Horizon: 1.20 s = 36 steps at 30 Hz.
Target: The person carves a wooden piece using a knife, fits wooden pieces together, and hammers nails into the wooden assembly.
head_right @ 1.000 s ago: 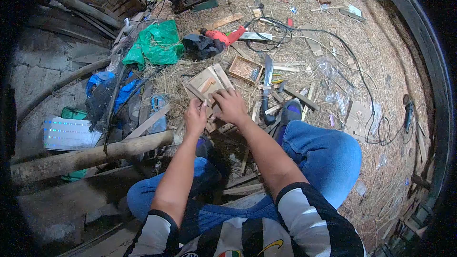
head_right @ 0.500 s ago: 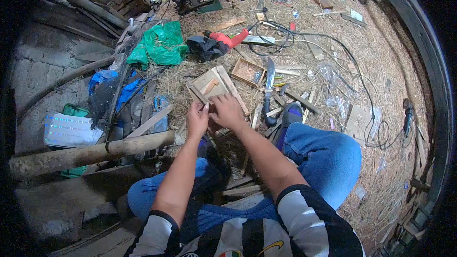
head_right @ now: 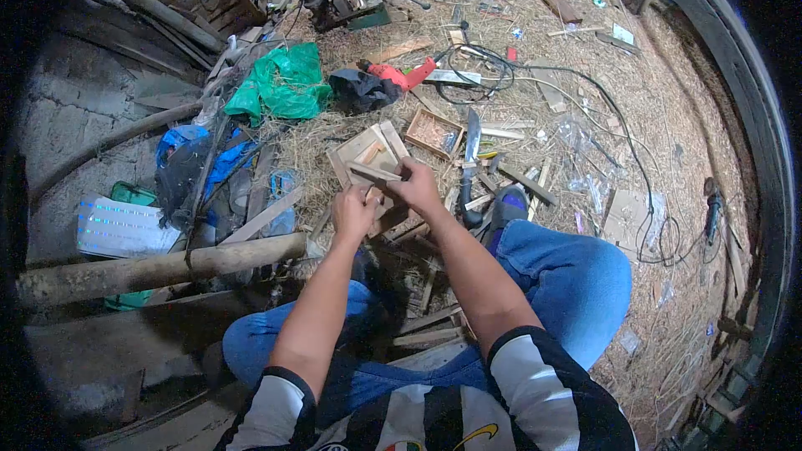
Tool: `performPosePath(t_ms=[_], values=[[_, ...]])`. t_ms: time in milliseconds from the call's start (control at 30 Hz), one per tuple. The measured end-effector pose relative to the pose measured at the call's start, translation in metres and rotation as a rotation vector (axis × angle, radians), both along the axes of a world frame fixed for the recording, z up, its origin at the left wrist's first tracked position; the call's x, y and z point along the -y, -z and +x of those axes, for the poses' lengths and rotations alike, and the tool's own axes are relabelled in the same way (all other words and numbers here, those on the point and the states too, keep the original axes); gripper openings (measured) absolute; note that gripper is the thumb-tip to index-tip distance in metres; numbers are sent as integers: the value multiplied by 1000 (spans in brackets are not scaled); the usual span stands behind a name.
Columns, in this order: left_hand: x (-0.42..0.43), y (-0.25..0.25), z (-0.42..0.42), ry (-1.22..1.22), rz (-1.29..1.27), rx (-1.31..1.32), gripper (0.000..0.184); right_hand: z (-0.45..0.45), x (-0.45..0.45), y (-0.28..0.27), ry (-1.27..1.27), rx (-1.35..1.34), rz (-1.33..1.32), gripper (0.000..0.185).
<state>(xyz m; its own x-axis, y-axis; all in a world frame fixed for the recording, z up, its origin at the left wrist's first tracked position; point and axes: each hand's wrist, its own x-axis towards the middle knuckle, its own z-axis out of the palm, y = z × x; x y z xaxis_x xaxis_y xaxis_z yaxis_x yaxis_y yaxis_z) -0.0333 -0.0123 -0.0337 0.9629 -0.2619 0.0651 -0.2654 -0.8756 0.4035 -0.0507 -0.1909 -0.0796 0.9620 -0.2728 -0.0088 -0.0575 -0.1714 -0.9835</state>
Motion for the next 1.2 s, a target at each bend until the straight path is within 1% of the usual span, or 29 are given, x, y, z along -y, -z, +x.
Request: performPosePath(t_ms=[33,67,100,133,200,233,300,333,367,400,433,467,500,533,600,633,667,700,733,767,800,867,900,933,967,1000,1067,1133,1200], values=[[2,-1,1,2,-3,1,38,4,1,9,22,-26,163,27],[4,-2,1,-54,-35,-94,37,8,3,17,44,-51,327,26],[5,-4,1,-111,-67,-189,36,9,9,9,42,-54,359,22],[5,2,2,-109,-69,-187,36,9,13,-6,43,-52,357,22],[3,16,4,-244,-144,-315,34,9,20,-29,90,-85,595,20],[2,21,5,-242,-148,-312,34,12,23,-36,118,-25,583,19],[-6,28,6,-233,-362,-412,33,12,35,-54,148,-66,690,18],[-12,41,8,-232,-366,-406,33,12,40,-64,156,-49,743,18],[-19,53,11,-267,-556,-358,30,13,43,-74,212,-71,819,16],[-26,57,14,-301,-746,-304,28,13,46,-84,213,-15,880,12],[-30,25,16,-305,-820,-510,26,14,52,-91,210,-26,870,9],[-29,-6,14,-306,-823,-497,26,14,56,-98,205,-36,860,7],[-27,-43,10,-328,-1005,-602,26,14,57,-110,155,40,783,7],[-25,-77,8,-343,-1189,-705,25,13,59,-123,146,-62,830,10],[-25,-121,16,-331,-1141,-650,24,11,56,-146,11,3,735,5],[-31,-137,20,-259,-1143,-626,23,8,48,-171,0,14,734,5],[-34,-154,24,-186,-1143,-602,24,3,37,-206,-20,54,651,16],[-34,-177,24,-184,-1147,-591,24,-4,27,-237,-38,90,570,27],[-33,-202,22,-162,-1233,-616,26,-9,23,-261,-45,99,569,27],[-34,-220,21,-138,-1319,-641,28,-14,19,-283,-126,102,352,36],[-38,-230,22,-129,-1320,-628,28,-18,14,-300,-200,107,133,45],[-43,-247,23,29,-1484,-836,32,-23,3,-314,-239,229,5,41],[-30,-274,4,7,-1529,-731,32,-31,0,-330,-281,212,2,39],[-24,-284,-7,13,-1532,-725,32,-43,-3,-345,-324,190,0,38],[-20,-291,-15,-6,-1527,-657,31,-48,-8,-349,-302,184,71,34],[-17,-297,-23,-25,-1519,-590,31,-54,-10,-349,-302,189,68,34],[-13,-303,-38,-3,-1574,-614,28,-62,-9,-347,-284,183,-108,32],[-5,-305,-50,0,-1586,-520,26,-68,-9,-344,-274,167,-63,32],[1,-309,-58,-16,-1594,-535,25,-73,-6,-338,-251,215,-192,31]])
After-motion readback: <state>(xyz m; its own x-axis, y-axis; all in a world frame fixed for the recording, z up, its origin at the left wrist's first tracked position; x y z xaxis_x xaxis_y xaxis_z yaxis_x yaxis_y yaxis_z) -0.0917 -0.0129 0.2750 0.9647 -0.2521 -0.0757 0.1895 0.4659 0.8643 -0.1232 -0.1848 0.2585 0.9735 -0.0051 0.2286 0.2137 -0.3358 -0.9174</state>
